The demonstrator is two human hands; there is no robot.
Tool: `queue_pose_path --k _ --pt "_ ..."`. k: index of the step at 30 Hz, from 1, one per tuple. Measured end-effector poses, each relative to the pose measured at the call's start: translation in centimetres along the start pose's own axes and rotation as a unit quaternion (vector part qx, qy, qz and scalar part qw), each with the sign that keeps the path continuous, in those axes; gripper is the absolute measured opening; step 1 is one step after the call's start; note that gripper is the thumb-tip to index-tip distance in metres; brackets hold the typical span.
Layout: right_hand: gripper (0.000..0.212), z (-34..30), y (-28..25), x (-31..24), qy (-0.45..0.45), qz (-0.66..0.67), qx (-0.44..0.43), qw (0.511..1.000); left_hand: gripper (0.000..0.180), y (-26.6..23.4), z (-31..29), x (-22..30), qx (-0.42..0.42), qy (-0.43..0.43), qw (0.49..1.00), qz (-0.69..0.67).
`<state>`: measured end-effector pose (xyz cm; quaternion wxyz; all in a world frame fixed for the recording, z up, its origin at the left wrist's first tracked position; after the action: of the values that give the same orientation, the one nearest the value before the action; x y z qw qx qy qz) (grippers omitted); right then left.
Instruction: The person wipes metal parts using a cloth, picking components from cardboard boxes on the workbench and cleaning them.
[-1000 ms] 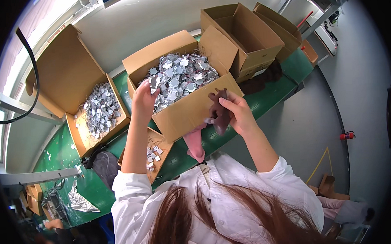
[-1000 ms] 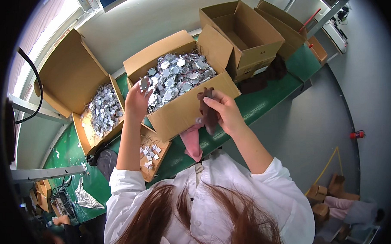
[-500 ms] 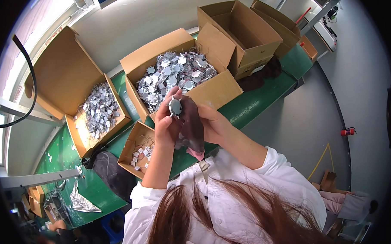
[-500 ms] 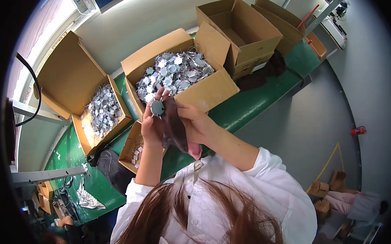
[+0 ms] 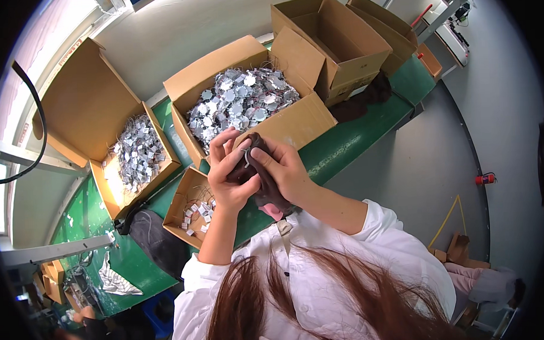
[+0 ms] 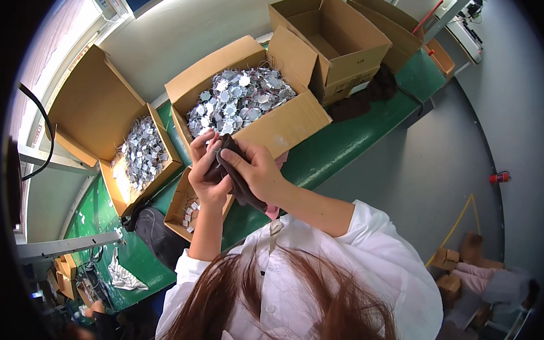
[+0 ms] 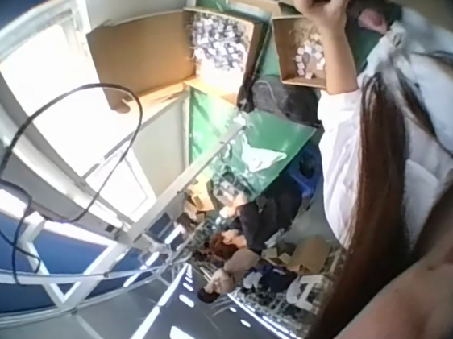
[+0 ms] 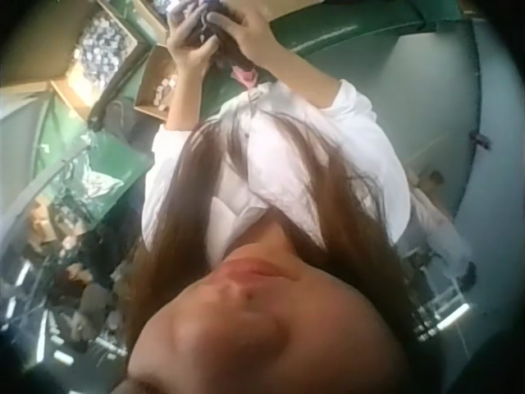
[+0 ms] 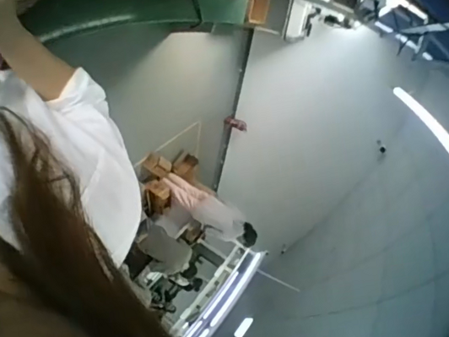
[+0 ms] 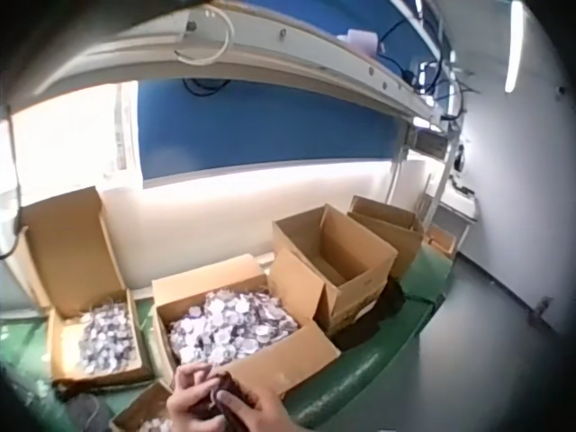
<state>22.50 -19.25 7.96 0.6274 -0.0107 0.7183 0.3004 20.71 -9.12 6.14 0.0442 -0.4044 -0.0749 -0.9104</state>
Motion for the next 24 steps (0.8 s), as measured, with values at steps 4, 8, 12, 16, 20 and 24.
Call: queue_pose_path --k 4,8,12,16,20,24 --pt "0.028 0.1 -0.9 -0.3 -0.05 -0.026 0.073 0.996 0.043 1.2 0.6 2.1 -0.013 -0.002 0.998 0.068" --pt "0.03 0.5 -2.0 -0.8 -0.052 -0.055 0.07 0.995 0.021 0.3 0.3 4.4 0.03 -0.022 0.988 0.15" --pt "0.026 0.6 -1.6 -0.8 -0.022 -0.095 0.027 0.995 0.007 1.4 1.1 4.9 -0.061 -0.058 0.963 0.258" --pt "0.02 0.6 -1.0 -1.5 -0.087 -0.165 -0.024 0.982 0.008 1.7 1.6 4.8 -0.092 -0.04 0.962 0.254" --pt "0.02 -0.4 0.6 -3.8 -0.16 -0.273 -0.038 0.948 0.009 1.9 1.4 5.6 -0.073 0.0 0.961 0.268" --pt "0.017 -0.6 0.8 -4.3 -0.171 -0.322 -0.008 0.931 0.009 2.1 1.2 6.1 -0.071 -0.025 0.966 0.249"
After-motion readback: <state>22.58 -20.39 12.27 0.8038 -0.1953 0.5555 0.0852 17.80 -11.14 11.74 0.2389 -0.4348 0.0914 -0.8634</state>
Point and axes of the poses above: each hand's wrist, its own z-axis towards the middle knuckle, its own y-axis out of the palm, x = y × z, the point moved 6 cm from there along z, towards the middle knuckle, and after that the axes turned 2 degrees about y, right-handed, at the moved point
